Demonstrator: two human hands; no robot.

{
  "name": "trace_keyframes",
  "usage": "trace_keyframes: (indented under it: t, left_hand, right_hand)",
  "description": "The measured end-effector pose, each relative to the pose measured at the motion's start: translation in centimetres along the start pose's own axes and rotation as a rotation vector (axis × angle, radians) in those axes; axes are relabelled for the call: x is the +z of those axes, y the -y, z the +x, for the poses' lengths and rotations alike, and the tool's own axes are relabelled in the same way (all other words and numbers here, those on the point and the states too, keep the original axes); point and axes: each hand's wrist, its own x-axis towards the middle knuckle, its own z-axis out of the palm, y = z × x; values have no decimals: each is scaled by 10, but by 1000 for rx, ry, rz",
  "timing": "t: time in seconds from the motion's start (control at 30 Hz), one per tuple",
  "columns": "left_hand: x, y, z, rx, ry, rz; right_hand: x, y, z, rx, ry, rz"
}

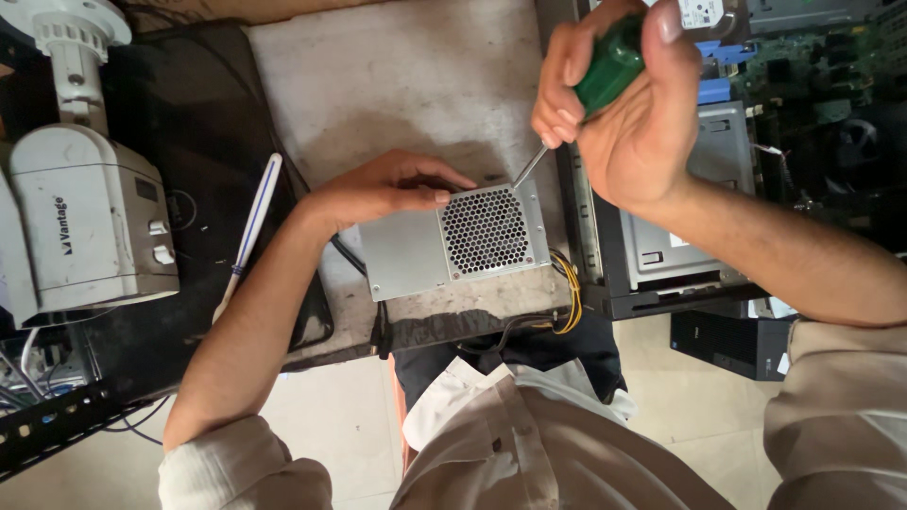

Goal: The person repairs a desktop computer on a workbench. They use a screwdriver to unscrew and remove parts from the open case, handle and install memory modules onto the motherboard, and lift the power supply unit out of the chassis, working on internal components throughout.

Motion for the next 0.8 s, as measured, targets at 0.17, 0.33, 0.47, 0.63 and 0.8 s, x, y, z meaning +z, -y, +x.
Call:
trace_keyframes:
  t: [0.17, 0.33, 0.47, 0.63, 0.8]
  left_hand:
    - [0, -1, -1, 18, -1, 4]
    - [1, -2, -1, -8, -14, -7]
    - [1, -2, -2, -67, -35, 34]
    - [0, -2, -3, -53, -41, 74]
    - [-1, 4, -3, -38, -65, 120]
  right_hand:
    - [6, 2, 0, -16, 21, -77]
    - [7, 4, 0, 16, 49, -105]
    - [4, -2, 1, 18, 75, -67]
    - [9, -20, 8, 58, 44, -107]
    - [-7, 7, 5, -194, 60, -168]
